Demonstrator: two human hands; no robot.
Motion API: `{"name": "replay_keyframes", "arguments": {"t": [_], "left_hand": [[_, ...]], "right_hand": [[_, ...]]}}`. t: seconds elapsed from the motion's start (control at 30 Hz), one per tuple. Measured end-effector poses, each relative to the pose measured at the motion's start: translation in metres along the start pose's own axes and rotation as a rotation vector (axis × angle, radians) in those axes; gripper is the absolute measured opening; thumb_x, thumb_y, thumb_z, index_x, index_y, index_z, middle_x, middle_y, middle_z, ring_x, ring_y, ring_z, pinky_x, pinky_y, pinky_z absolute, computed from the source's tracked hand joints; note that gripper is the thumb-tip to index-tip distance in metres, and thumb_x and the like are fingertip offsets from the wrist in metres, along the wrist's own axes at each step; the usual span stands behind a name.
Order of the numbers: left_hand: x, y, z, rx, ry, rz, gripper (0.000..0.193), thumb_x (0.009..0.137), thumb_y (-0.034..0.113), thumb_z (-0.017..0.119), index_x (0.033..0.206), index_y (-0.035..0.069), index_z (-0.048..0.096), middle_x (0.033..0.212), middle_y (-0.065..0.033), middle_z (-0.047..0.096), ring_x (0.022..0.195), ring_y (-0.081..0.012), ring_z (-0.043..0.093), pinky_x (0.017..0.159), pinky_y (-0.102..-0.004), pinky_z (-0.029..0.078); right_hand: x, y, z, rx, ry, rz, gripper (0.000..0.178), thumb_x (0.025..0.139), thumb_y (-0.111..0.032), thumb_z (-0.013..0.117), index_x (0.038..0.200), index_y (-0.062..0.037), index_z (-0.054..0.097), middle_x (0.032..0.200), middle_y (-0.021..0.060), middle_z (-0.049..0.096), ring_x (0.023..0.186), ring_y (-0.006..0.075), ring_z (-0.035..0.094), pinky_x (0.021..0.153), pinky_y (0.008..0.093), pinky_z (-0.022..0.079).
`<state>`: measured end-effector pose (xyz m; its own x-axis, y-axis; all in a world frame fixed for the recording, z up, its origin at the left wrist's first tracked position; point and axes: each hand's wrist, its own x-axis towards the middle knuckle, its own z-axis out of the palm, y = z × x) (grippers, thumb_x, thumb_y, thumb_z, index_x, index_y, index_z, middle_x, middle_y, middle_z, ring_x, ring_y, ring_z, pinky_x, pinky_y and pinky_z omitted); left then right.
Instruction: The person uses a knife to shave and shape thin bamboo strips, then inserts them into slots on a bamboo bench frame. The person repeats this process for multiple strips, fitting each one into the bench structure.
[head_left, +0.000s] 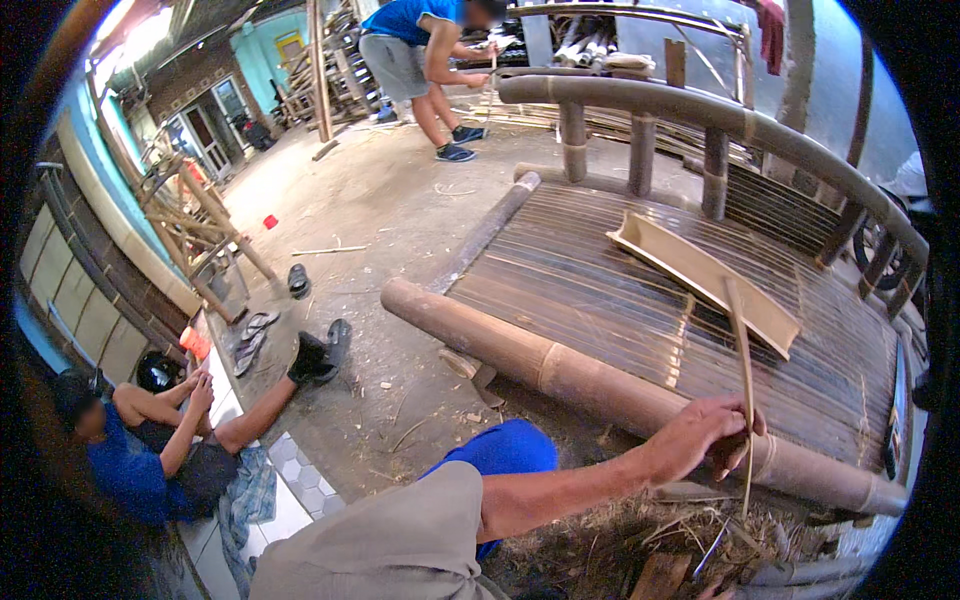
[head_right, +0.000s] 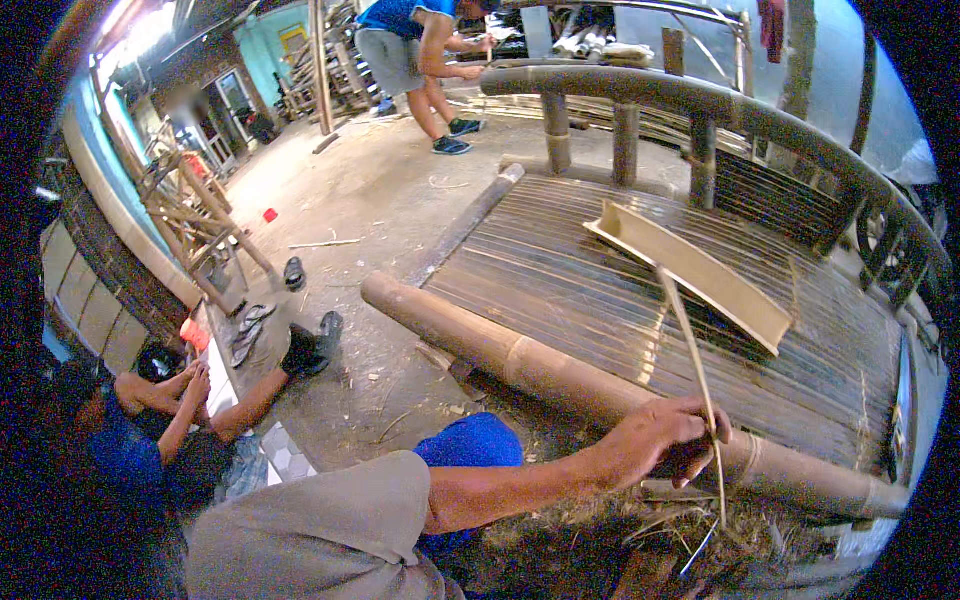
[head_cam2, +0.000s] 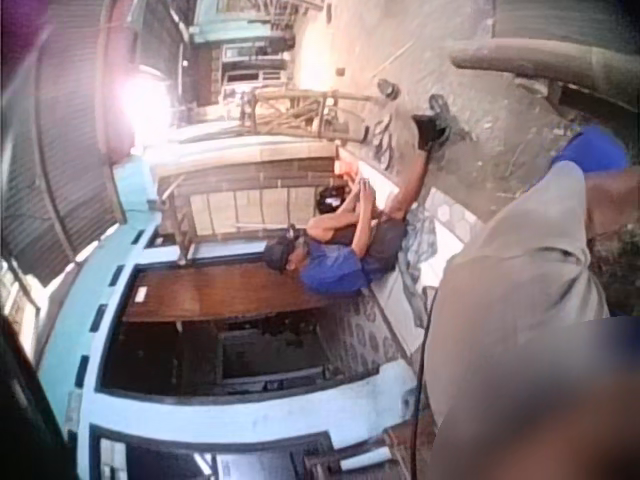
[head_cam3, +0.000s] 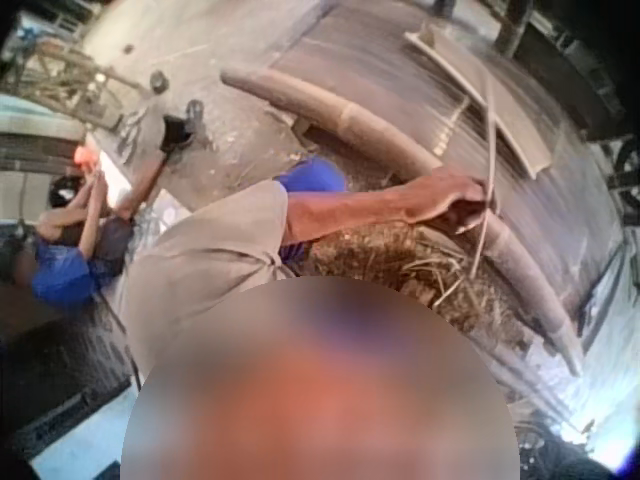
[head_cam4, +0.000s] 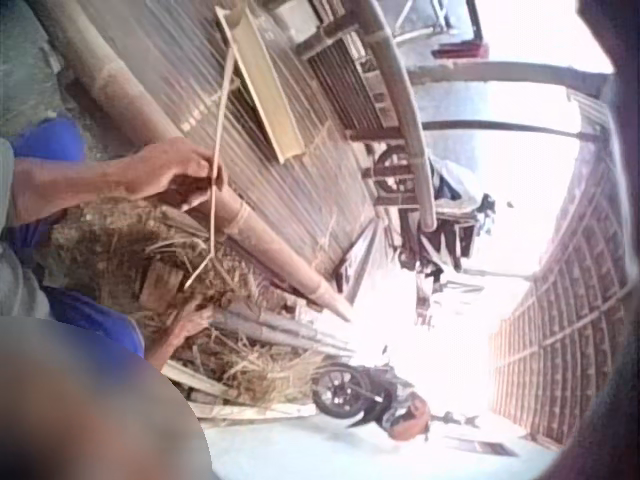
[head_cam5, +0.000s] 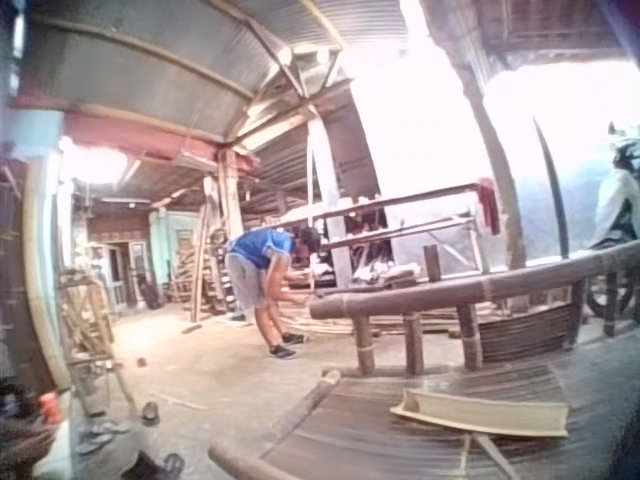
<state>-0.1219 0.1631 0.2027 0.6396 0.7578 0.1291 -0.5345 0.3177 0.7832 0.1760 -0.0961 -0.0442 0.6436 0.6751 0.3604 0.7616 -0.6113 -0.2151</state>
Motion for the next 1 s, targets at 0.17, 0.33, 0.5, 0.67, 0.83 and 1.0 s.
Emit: {"name": "replay_keyframes", "arguments": {"t": [0.17, 0.33, 0.5, 0.67, 0.83, 1.0], "left_hand": [[0.0, 0.032, -0.002, -0.393, -0.032, 0.062, 0.033, 0.102, 0.036, 0.045, 0.104, 0.007, 0.061, 0.081, -0.0122, 0.068, 0.065, -0.0202, 0.067, 0.058, -0.0351, 0.057], [0.03, 0.056, -0.012, -0.156, 0.029, -0.064, 0.022, 0.093, 0.015, 0.062, 0.113, 0.007, 0.057, 0.096, -0.0134, 0.067, 0.075, -0.0198, 0.069, 0.062, -0.0388, 0.064], [0.077, 0.092, -0.034, 0.176, 0.215, -0.041, 0.05, 0.097, 0.009, 0.055, 0.144, 0.014, 0.038, 0.094, -0.0059, 0.064, 0.061, -0.0092, 0.055, 0.043, -0.0222, 0.043], [0.167, 0.097, -0.078, 0.81, 0.189, -0.065, 0.044, 0.099, 0.013, 0.051, 0.143, 0.013, 0.045, 0.087, -0.004, 0.063, 0.062, -0.0091, 0.054, 0.053, -0.0241, 0.045], [0.265, 0.088, -0.113, 1.408, 0.214, 0.183, 0.034, 0.098, 0.013, 0.05, 0.131, 0.01, 0.059, 0.077, -0.0068, 0.061, 0.064, -0.0138, 0.057, 0.063, -0.0299, 0.05], [0.333, 0.076, -0.12, 1.584, 0.31, 0.269, 0.038, 0.095, 0.015, 0.052, 0.131, 0.01, 0.064, 0.115, -0.0213, 0.069, 0.106, -0.0394, 0.066, 0.094, -0.0463, 0.051]], "right_hand": [[0.202, -0.054, -0.002, 0.197, 0.298, -0.144, 0.047, 0.1, -0.032, 0.06, 0.135, -0.0023, 0.058, 0.141, 0.0212, 0.054, 0.131, 0.0364, 0.049, 0.113, 0.047, 0.037], [0.289, -0.173, 0.001, -0.105, -0.002, -0.116, 0.066, 0.098, -0.056, 0.052, 0.147, -0.0107, 0.049, 0.151, 0.0218, 0.046, 0.145, 0.0351, 0.035, 0.117, 0.0457, 0.032], [0.266, -0.212, -0.045, -0.057, -0.077, 0.046, 0.072, 0.095, -0.063, 0.05, 0.146, -0.0114, 0.05, 0.151, 0.0219, 0.045, 0.141, 0.0356, 0.04, 0.115, 0.0518, 0.032], [0.262, -0.222, -0.063, 0.051, -0.028, 0.061, 0.068, 0.094, -0.054, 0.058, 0.144, -0.009, 0.052, 0.151, 0.0208, 0.044, 0.142, 0.0354, 0.038, 0.117, 0.0506, 0.029], [0.261, -0.218, -0.057, 0.094, -0.013, 0.08, 0.067, 0.092, -0.051, 0.061, 0.142, -0.0076, 0.053, 0.151, 0.0204, 0.045, 0.142, 0.0352, 0.038, 0.117, 0.0509, 0.029], [0.262, -0.217, -0.057, 0.085, -0.014, 0.068, 0.064, 0.092, -0.048, 0.061, 0.141, -0.0071, 0.055, 0.151, 0.0207, 0.045, 0.142, 0.0355, 0.038, 0.116, 0.0506, 0.029]]}}
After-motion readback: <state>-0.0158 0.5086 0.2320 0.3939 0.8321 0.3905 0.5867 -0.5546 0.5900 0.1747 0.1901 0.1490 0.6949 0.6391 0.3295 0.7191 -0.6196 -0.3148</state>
